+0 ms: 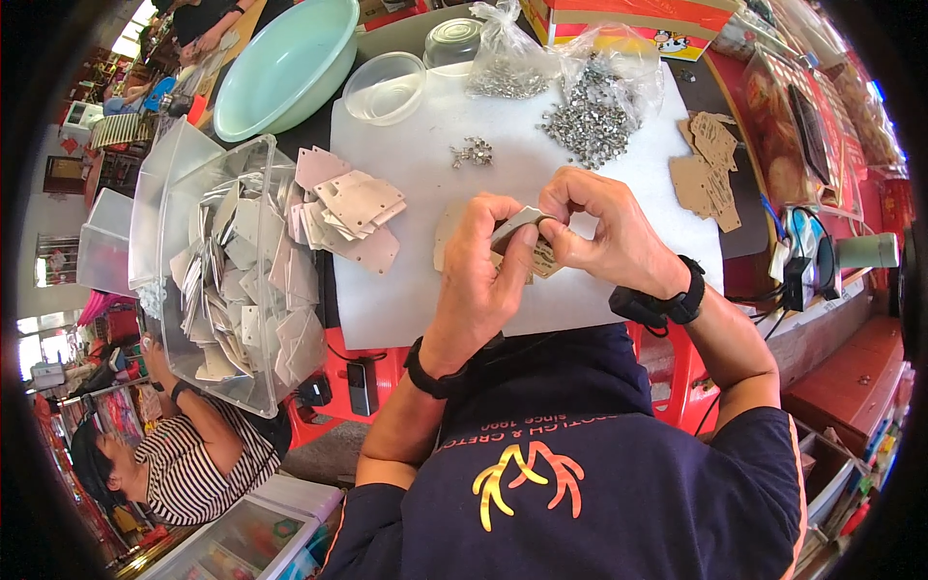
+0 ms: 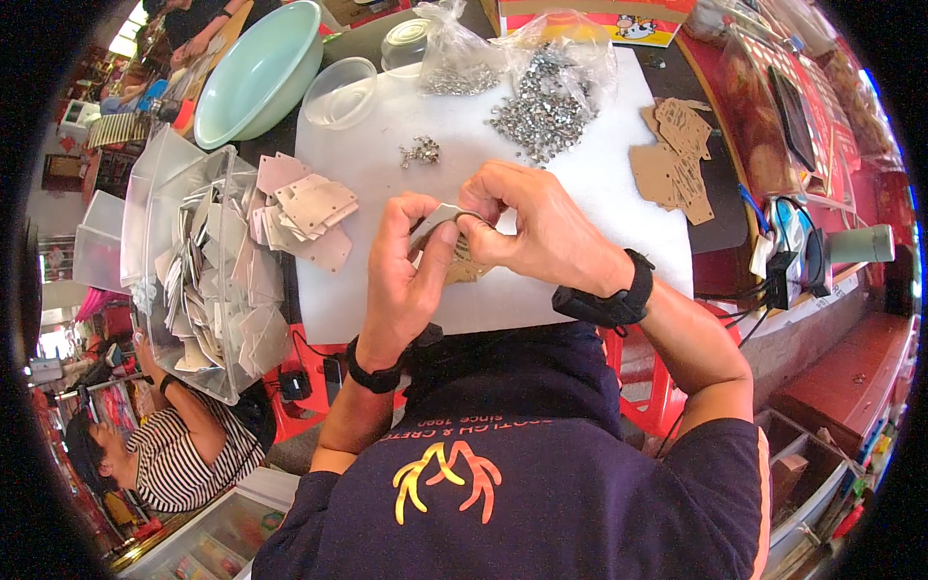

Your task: The recorder is manually inserting small metal rivets into pre-punched holes in cardboard shoe tags.

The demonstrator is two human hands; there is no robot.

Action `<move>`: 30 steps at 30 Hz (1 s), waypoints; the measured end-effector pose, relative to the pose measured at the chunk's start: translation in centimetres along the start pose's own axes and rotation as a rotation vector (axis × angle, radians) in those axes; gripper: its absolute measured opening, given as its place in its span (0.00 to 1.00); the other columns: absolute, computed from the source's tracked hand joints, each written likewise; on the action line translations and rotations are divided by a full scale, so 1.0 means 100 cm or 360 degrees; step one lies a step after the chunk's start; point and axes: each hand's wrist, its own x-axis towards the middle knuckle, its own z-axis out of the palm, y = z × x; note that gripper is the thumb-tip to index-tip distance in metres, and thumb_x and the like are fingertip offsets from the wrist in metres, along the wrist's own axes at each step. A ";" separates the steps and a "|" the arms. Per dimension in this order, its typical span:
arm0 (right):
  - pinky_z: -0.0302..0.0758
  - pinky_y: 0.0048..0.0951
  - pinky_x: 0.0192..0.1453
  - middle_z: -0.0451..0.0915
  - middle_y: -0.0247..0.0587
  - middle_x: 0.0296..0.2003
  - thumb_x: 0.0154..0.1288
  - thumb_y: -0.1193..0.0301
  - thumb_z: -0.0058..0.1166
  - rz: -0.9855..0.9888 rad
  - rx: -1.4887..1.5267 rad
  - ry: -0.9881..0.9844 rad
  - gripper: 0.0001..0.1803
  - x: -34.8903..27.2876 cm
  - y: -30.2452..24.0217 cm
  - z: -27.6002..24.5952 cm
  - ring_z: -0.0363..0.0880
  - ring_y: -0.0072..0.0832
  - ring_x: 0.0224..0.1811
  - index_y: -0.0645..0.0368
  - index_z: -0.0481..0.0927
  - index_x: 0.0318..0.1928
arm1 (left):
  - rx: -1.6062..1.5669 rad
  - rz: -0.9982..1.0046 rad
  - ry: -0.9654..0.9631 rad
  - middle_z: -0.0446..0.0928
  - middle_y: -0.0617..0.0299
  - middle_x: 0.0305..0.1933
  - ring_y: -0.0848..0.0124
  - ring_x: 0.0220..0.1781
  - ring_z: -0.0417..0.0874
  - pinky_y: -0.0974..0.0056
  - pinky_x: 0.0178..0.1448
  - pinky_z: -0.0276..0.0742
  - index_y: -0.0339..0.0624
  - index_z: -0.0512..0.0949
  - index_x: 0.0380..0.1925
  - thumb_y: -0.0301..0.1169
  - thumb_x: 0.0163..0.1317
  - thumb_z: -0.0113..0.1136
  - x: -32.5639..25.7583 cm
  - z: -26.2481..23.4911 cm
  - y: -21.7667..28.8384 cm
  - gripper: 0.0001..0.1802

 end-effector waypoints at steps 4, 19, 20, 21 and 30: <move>0.73 0.26 0.33 0.76 0.37 0.26 0.56 0.73 0.59 0.0141 0.0159 -0.0010 0.09 -0.001 0.003 0.002 0.74 0.21 0.29 0.65 0.76 0.35 | 0.0103 0.0202 0.0079 0.73 0.59 0.38 0.73 0.36 0.75 0.68 0.39 0.73 0.36 0.70 0.43 0.23 0.67 0.55 0.003 0.003 -0.006 0.07; 0.72 0.19 0.40 0.77 0.27 0.32 0.67 0.72 0.55 0.0671 0.0245 -0.0251 0.07 -0.027 0.002 -0.054 0.71 0.12 0.34 0.64 0.77 0.39 | -0.0312 -0.0262 -0.0020 0.74 0.63 0.41 0.78 0.42 0.75 0.70 0.48 0.73 0.37 0.71 0.52 0.25 0.68 0.55 -0.002 0.000 -0.012 0.14; 0.71 0.21 0.38 0.77 0.27 0.30 0.67 0.69 0.56 0.0693 0.0237 -0.0202 0.10 -0.033 0.006 -0.067 0.71 0.12 0.33 0.64 0.79 0.39 | -0.0310 -0.0246 -0.0007 0.75 0.62 0.41 0.78 0.41 0.75 0.70 0.48 0.73 0.37 0.71 0.52 0.24 0.68 0.55 -0.002 -0.001 -0.014 0.13; 0.71 0.22 0.36 0.77 0.28 0.28 0.67 0.65 0.57 0.0711 0.0234 -0.0155 0.13 -0.040 0.011 -0.082 0.71 0.13 0.31 0.64 0.80 0.40 | -0.0336 -0.0234 -0.0039 0.75 0.62 0.41 0.78 0.41 0.75 0.70 0.48 0.73 0.37 0.71 0.52 0.24 0.68 0.55 -0.003 -0.002 -0.014 0.13; 0.72 0.20 0.41 0.78 0.24 0.34 0.70 0.58 0.54 0.1484 0.0238 0.0725 0.13 -0.128 0.032 -0.222 0.74 0.13 0.35 0.54 0.80 0.44 | -0.0301 -0.0352 -0.0160 0.75 0.63 0.40 0.78 0.41 0.75 0.71 0.47 0.72 0.35 0.71 0.51 0.25 0.69 0.54 -0.002 0.000 -0.004 0.12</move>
